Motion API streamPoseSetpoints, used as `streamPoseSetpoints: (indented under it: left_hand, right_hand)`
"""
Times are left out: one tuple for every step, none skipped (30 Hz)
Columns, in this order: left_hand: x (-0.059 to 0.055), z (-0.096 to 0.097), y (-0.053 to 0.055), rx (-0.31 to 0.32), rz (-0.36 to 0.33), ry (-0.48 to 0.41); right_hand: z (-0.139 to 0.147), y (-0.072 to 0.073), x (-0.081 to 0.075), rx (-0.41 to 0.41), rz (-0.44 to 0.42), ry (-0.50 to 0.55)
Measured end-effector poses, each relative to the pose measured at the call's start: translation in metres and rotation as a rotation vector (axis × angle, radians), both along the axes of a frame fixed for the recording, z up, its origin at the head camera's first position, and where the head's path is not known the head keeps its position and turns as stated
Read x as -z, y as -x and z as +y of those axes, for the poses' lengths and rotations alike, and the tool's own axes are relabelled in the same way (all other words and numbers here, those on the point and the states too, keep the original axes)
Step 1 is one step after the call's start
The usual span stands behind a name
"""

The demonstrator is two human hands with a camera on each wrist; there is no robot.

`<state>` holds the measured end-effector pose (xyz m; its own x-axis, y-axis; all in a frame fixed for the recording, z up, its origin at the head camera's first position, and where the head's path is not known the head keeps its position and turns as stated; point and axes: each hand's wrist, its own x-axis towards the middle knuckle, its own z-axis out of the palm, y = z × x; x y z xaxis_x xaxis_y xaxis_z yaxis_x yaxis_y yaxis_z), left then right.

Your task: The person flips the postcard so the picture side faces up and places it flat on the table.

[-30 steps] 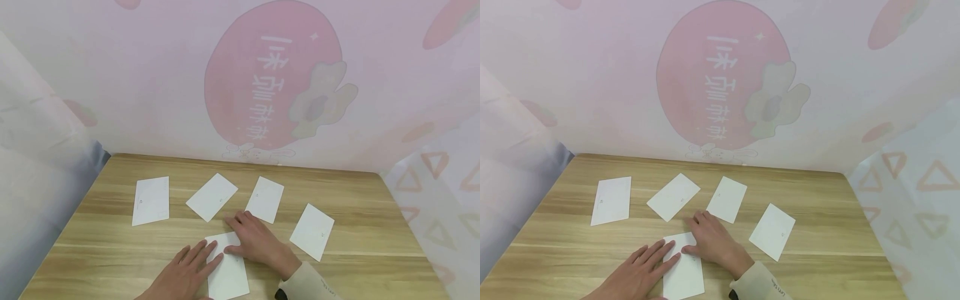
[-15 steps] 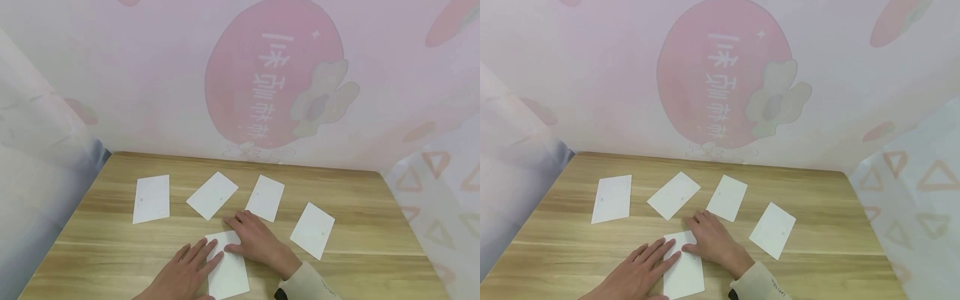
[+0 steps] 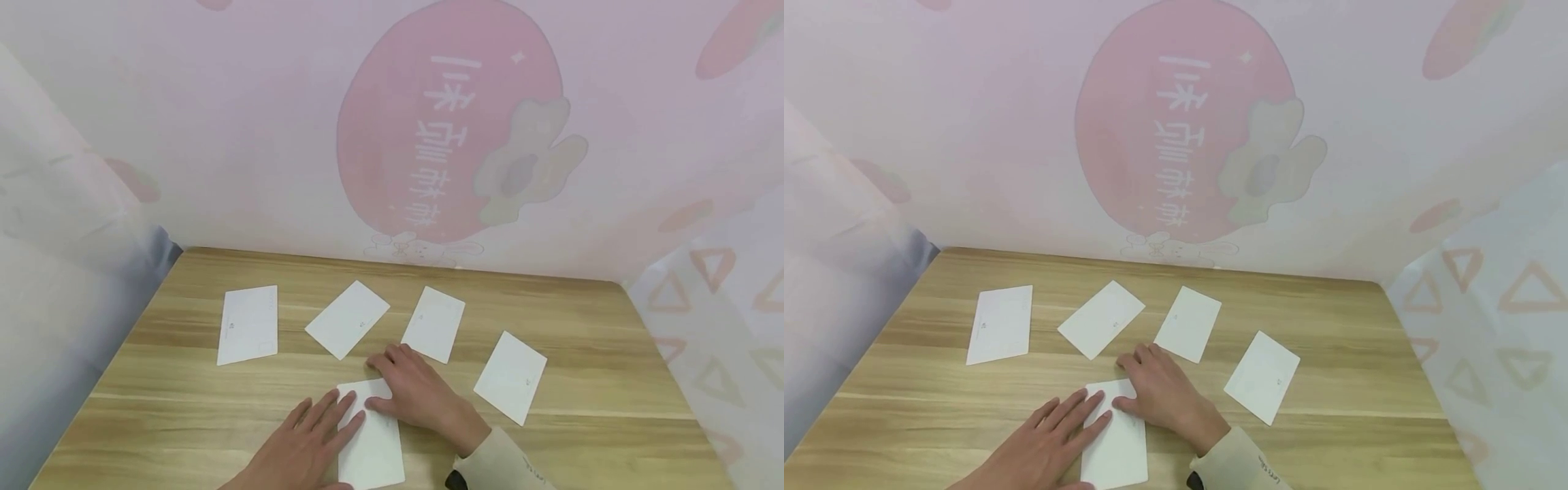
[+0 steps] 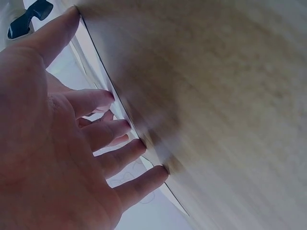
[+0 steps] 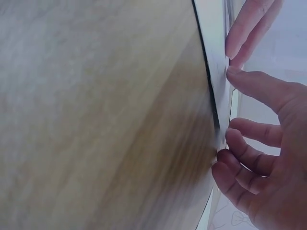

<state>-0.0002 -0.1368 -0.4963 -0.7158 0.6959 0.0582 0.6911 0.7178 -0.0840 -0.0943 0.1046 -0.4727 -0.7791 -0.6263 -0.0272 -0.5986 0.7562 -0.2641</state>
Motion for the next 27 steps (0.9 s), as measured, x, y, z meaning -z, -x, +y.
streamPoseSetpoints:
  left_hand:
    - [0.0000, 0.0000, -0.0001, 0.002, 0.001, 0.005]
    - [0.0000, 0.0001, -0.0005, 0.002, 0.000, 0.010]
    - [0.0003, 0.0001, -0.0008, 0.003, 0.003, 0.013]
    - [0.0007, 0.0001, -0.0012, 0.004, 0.008, 0.016]
    - [0.0012, -0.0001, -0.0015, 0.004, 0.015, 0.018]
    - [0.0018, -0.0002, -0.0018, 0.006, 0.026, 0.018]
    - [0.0019, -0.0003, -0.0020, 0.005, 0.029, 0.017]
    - [0.0022, -0.0004, -0.0022, 0.006, 0.033, 0.014]
    - [0.0027, -0.0005, -0.0023, 0.008, 0.044, 0.010]
    - [0.0030, -0.0007, -0.0024, 0.010, 0.052, 0.006]
    - [0.0033, -0.0008, -0.0024, 0.012, 0.057, 0.003]
    - [0.0034, -0.0008, -0.0025, 0.014, 0.061, 0.001]
    - [0.0036, -0.0008, -0.0027, 0.013, 0.056, 0.002]
    - [0.0035, -0.0007, -0.0029, 0.013, 0.050, 0.005]
    - [0.0034, -0.0005, -0.0030, 0.012, 0.042, 0.010]
    - [0.0032, -0.0003, -0.0032, 0.011, 0.034, 0.016]
    - [0.0031, 0.0000, -0.0033, 0.010, 0.028, 0.020]
    - [0.0031, 0.0003, -0.0034, 0.010, 0.024, 0.021]
    - [0.0029, 0.0005, -0.0033, 0.009, 0.021, 0.023]
    - [0.0028, 0.0008, -0.0033, 0.010, 0.025, 0.021]
    - [0.0030, 0.0010, -0.0033, 0.009, 0.029, 0.020]
    - [0.0030, 0.0011, -0.0032, 0.009, 0.036, 0.018]
    - [0.0031, 0.0012, -0.0033, 0.008, 0.038, 0.018]
    - [0.0029, 0.0013, -0.0033, 0.006, 0.040, 0.017]
    - [0.0028, 0.0015, -0.0033, 0.004, 0.042, 0.017]
    - [0.0027, 0.0017, -0.0034, 0.002, 0.041, 0.014]
    - [0.0024, 0.0018, -0.0033, -0.001, 0.036, 0.014]
  right_hand:
    - [-0.0002, -0.0003, 0.0002, 0.006, -0.008, 0.013]
    - [-0.0004, -0.0007, 0.0001, 0.009, -0.020, 0.027]
    - [-0.0007, -0.0011, 0.0000, 0.013, -0.030, 0.040]
    - [-0.0009, -0.0014, -0.0002, 0.014, -0.040, 0.056]
    - [-0.0012, -0.0017, -0.0004, 0.015, -0.047, 0.070]
    - [-0.0014, -0.0019, -0.0007, 0.018, -0.056, 0.086]
    - [-0.0015, -0.0019, -0.0008, 0.018, -0.059, 0.095]
    - [-0.0017, -0.0019, -0.0010, 0.019, -0.061, 0.101]
    - [-0.0018, -0.0018, -0.0008, 0.022, -0.062, 0.106]
    - [-0.0020, -0.0016, -0.0007, 0.025, -0.063, 0.110]
    - [-0.0023, -0.0013, -0.0005, 0.029, -0.066, 0.113]
    - [-0.0026, -0.0011, -0.0002, 0.033, -0.069, 0.114]
    - [-0.0030, -0.0009, 0.0002, 0.036, -0.071, 0.113]
    - [-0.0034, -0.0009, 0.0003, 0.040, -0.071, 0.112]
    - [-0.0039, -0.0009, 0.0005, 0.042, -0.071, 0.111]
    - [-0.0043, -0.0009, 0.0008, 0.045, -0.068, 0.108]
    - [-0.0048, -0.0010, 0.0013, 0.050, -0.067, 0.105]
    - [-0.0052, -0.0011, 0.0018, 0.055, -0.063, 0.102]
    - [-0.0057, -0.0012, 0.0021, 0.059, -0.060, 0.098]
    - [-0.0060, -0.0013, 0.0023, 0.062, -0.057, 0.095]
    - [-0.0064, -0.0013, 0.0026, 0.064, -0.057, 0.095]
    - [-0.0067, -0.0012, 0.0027, 0.065, -0.056, 0.096]
    - [-0.0070, -0.0012, 0.0025, 0.067, -0.060, 0.099]
    - [-0.0072, -0.0012, 0.0023, 0.065, -0.069, 0.107]
    - [-0.0073, -0.0011, 0.0019, 0.060, -0.080, 0.119]
    - [-0.0076, -0.0009, 0.0016, 0.053, -0.094, 0.131]
    - [-0.0078, -0.0005, 0.0014, 0.046, -0.107, 0.146]
